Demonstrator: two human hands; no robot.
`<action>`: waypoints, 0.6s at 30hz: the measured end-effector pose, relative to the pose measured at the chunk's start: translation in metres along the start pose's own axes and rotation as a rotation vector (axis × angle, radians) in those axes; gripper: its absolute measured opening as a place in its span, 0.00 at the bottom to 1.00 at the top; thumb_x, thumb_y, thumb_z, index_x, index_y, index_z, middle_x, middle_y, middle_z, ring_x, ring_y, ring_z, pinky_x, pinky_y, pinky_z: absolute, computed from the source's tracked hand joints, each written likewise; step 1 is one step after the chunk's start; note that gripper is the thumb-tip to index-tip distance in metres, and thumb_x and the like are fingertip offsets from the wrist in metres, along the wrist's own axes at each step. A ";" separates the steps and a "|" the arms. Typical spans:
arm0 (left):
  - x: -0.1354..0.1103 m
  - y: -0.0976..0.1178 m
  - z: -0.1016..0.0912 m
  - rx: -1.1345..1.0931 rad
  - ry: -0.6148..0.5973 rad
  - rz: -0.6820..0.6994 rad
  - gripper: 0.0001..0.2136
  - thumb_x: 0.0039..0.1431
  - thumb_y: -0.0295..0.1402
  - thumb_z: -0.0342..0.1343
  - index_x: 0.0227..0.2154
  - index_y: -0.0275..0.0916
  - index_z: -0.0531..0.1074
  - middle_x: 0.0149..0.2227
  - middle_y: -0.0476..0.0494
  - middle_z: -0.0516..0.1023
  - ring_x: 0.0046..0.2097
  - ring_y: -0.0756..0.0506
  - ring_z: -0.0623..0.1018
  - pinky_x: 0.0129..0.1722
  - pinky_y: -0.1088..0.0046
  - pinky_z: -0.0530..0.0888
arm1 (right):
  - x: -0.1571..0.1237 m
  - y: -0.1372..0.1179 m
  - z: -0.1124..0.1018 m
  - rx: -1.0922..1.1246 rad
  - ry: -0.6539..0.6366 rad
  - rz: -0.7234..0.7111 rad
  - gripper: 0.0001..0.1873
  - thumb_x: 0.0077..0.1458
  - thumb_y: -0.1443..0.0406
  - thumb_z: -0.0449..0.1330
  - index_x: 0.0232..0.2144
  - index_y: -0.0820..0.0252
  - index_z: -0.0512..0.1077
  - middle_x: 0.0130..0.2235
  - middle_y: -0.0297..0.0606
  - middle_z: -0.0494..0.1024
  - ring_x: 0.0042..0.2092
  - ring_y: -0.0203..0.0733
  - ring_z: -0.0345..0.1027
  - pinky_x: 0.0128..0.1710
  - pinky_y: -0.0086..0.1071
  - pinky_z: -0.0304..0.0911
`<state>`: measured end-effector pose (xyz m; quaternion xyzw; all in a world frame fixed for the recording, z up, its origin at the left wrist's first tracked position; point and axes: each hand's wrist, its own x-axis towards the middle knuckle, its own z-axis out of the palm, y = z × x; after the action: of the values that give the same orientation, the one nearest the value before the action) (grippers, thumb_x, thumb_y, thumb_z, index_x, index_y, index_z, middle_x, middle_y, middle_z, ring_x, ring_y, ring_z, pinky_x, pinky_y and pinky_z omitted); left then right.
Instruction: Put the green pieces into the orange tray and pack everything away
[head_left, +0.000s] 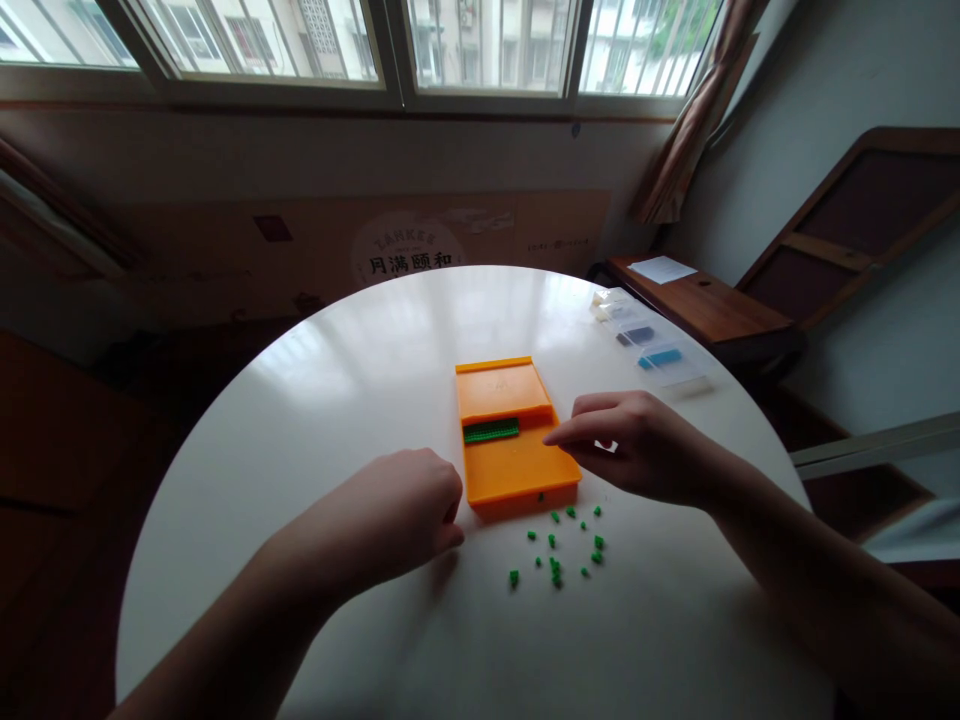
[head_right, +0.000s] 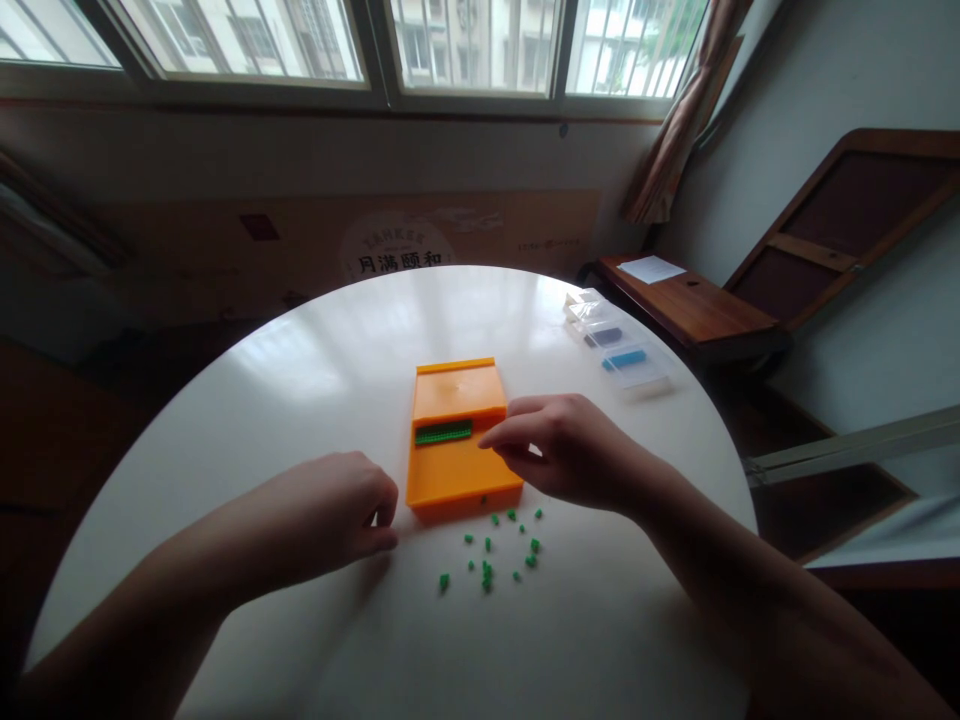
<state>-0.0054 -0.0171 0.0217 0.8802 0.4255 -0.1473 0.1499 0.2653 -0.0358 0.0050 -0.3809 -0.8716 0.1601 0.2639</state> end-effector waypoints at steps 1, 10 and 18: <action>0.001 0.001 0.001 -0.002 0.014 0.017 0.07 0.49 0.36 0.56 0.21 0.41 0.74 0.26 0.45 0.74 0.24 0.47 0.69 0.22 0.71 0.61 | 0.000 0.000 0.000 -0.007 0.010 0.020 0.11 0.59 0.68 0.55 0.41 0.58 0.76 0.36 0.36 0.74 0.33 0.27 0.66 0.34 0.20 0.60; 0.001 0.003 -0.001 0.026 0.021 0.034 0.07 0.44 0.27 0.49 0.18 0.40 0.71 0.22 0.45 0.72 0.21 0.50 0.65 0.21 0.73 0.59 | 0.010 0.009 0.025 -0.266 -0.008 0.245 0.20 0.58 0.69 0.52 0.50 0.51 0.73 0.41 0.37 0.72 0.35 0.31 0.65 0.36 0.24 0.60; 0.000 0.006 -0.005 0.031 -0.025 -0.018 0.07 0.43 0.27 0.50 0.19 0.40 0.73 0.23 0.45 0.73 0.22 0.48 0.67 0.22 0.72 0.61 | 0.020 0.014 0.045 -0.352 -0.060 0.317 0.20 0.57 0.68 0.53 0.48 0.50 0.74 0.40 0.38 0.70 0.40 0.34 0.63 0.40 0.27 0.58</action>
<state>0.0001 -0.0186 0.0273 0.8766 0.4292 -0.1663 0.1402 0.2361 -0.0153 -0.0311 -0.5482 -0.8228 0.0566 0.1389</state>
